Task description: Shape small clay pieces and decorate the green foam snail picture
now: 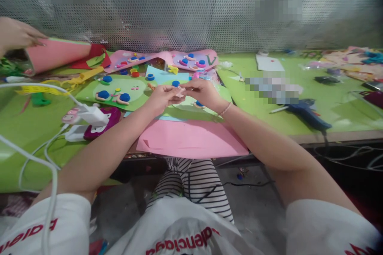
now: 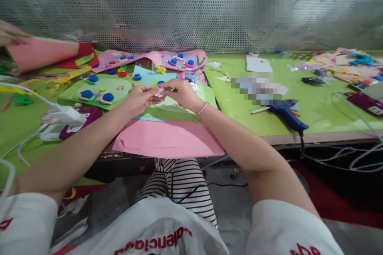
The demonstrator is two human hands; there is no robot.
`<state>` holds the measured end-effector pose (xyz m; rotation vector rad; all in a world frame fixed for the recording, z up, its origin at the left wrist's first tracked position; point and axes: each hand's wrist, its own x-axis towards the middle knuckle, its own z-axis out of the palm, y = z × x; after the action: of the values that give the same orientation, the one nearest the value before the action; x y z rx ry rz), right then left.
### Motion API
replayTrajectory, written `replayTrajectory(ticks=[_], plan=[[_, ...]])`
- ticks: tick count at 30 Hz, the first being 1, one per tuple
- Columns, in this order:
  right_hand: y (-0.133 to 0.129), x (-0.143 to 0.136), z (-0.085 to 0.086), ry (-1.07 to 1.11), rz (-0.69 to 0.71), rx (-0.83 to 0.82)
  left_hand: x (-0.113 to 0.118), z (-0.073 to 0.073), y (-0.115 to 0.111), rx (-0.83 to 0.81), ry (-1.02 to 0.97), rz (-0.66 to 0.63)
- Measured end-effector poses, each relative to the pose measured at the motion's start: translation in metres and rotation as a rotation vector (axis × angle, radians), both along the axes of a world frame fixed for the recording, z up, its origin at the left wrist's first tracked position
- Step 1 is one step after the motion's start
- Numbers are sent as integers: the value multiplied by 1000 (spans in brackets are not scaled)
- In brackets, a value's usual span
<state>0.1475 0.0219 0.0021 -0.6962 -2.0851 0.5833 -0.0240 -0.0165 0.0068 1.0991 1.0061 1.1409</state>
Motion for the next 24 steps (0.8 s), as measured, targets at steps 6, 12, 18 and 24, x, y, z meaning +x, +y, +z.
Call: replayTrajectory(ticks=[6, 12, 18, 24], plan=[[-5, 2, 6, -8, -34, 27, -2, -1, -1, -35, -19, -19], [12, 4, 2, 225, -65, -144, -1, 9, -3, -78, -110, 78], [21, 13, 2, 298, -144, -96, 0, 9, -1, -98, -206, 39], [0, 2, -1, 14, 34, -38, 1, 7, -5, -59, -188, -87]])
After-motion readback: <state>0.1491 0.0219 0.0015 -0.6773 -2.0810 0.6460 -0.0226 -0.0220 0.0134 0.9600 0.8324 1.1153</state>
